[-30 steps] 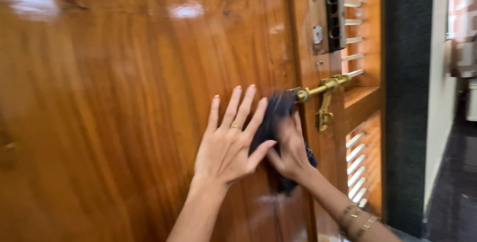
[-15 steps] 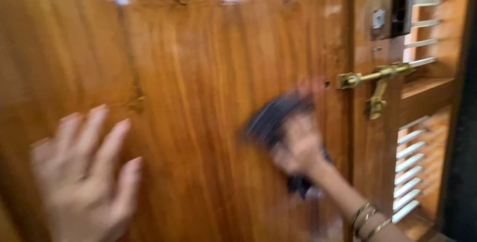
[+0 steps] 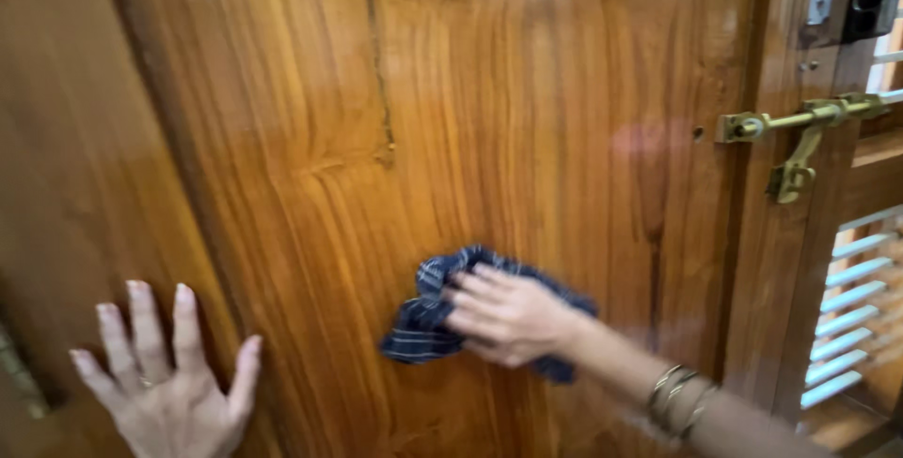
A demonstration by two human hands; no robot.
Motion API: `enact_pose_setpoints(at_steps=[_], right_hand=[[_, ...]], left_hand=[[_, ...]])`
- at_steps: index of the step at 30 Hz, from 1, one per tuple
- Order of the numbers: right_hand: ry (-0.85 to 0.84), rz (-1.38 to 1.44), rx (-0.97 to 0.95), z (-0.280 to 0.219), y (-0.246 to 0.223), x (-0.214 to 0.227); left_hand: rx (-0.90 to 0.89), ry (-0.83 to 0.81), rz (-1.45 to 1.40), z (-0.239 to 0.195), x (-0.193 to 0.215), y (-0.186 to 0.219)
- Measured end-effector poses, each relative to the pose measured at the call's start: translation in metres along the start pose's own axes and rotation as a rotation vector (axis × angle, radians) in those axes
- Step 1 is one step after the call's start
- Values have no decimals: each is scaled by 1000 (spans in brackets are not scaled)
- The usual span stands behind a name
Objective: The person wipes the surface of a wooden door with a dark cloth, moving systematically from the upper panels down to the lower sections and around the handle and latch. The cloth is held in the right hand while the left hand occasionally steadies the door.
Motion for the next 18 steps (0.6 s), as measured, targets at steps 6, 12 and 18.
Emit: enact_pose_setpoints(at_steps=[6, 12, 18], right_hand=[[280, -369, -734, 16, 147, 59], [325, -130, -595, 79, 64, 29], [14, 197, 311, 74, -117, -7]], left_hand=[[16, 37, 17, -19, -4, -1], [76, 83, -30, -24, 6, -5], [150, 148, -53, -24, 21, -3]])
Point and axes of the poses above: each hand's wrist, its own z-axis towards the middle knuckle, its own x-axis out of the back of the hand, y = z × x, the point moved 10 cm from there along z, towards the middle knuckle, and after that the axes turned 14 degrees about -z, right-handed, at the moved point
